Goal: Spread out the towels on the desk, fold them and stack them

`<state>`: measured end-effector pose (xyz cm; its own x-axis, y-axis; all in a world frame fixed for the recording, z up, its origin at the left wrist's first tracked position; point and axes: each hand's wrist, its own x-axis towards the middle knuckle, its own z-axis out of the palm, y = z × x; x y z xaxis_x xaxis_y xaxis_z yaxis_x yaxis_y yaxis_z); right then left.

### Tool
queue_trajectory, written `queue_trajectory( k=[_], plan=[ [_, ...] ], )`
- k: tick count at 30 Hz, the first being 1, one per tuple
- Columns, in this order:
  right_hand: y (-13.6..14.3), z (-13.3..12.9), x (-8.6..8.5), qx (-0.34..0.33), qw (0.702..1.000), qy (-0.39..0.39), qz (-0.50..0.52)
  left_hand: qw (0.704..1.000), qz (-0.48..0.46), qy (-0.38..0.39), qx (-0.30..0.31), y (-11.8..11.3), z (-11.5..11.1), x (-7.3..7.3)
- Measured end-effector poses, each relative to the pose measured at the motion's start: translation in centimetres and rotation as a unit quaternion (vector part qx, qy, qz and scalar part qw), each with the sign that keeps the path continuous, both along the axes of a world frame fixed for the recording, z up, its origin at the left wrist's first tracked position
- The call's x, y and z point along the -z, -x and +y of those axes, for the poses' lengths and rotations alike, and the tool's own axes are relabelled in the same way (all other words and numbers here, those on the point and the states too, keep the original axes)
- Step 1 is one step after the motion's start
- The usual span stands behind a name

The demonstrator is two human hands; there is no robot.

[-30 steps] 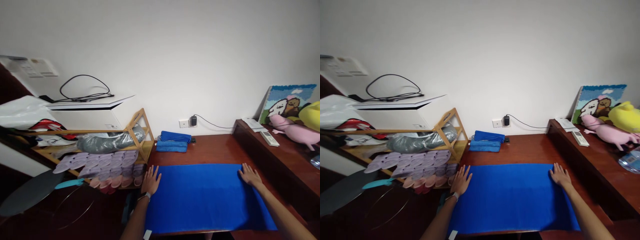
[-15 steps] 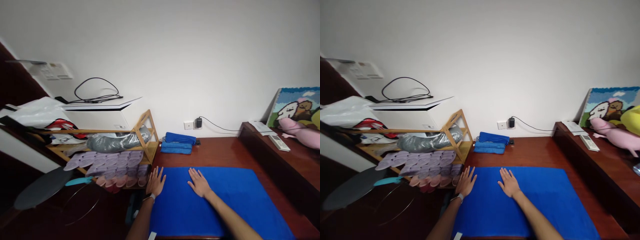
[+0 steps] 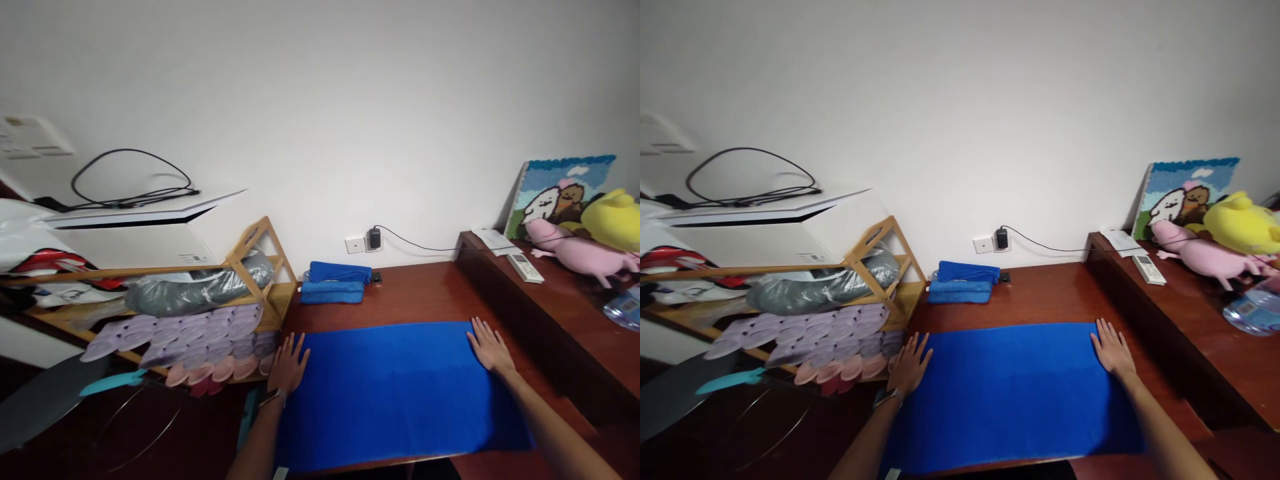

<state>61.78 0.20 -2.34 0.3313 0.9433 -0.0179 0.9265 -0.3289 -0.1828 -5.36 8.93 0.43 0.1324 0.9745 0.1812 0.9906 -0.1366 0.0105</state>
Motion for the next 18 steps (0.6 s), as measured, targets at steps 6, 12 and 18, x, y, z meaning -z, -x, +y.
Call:
queue_trajectory(
  k=[6,12,18],
  plan=[
    [-1.1,0.8,-0.3,0.002,0.997,-0.015,0.072,1.000,0.014,0.014,-0.003,0.0,0.3,-0.3],
    [-4.9,1.4,-1.0,0.019,0.987,-0.043,0.151,1.000,0.014,0.019,-0.005,0.3,0.8,-0.2],
    [-4.1,1.2,-0.7,0.040,0.973,-0.127,0.186,0.999,0.025,0.027,-0.003,0.5,1.1,0.4]
  ],
)
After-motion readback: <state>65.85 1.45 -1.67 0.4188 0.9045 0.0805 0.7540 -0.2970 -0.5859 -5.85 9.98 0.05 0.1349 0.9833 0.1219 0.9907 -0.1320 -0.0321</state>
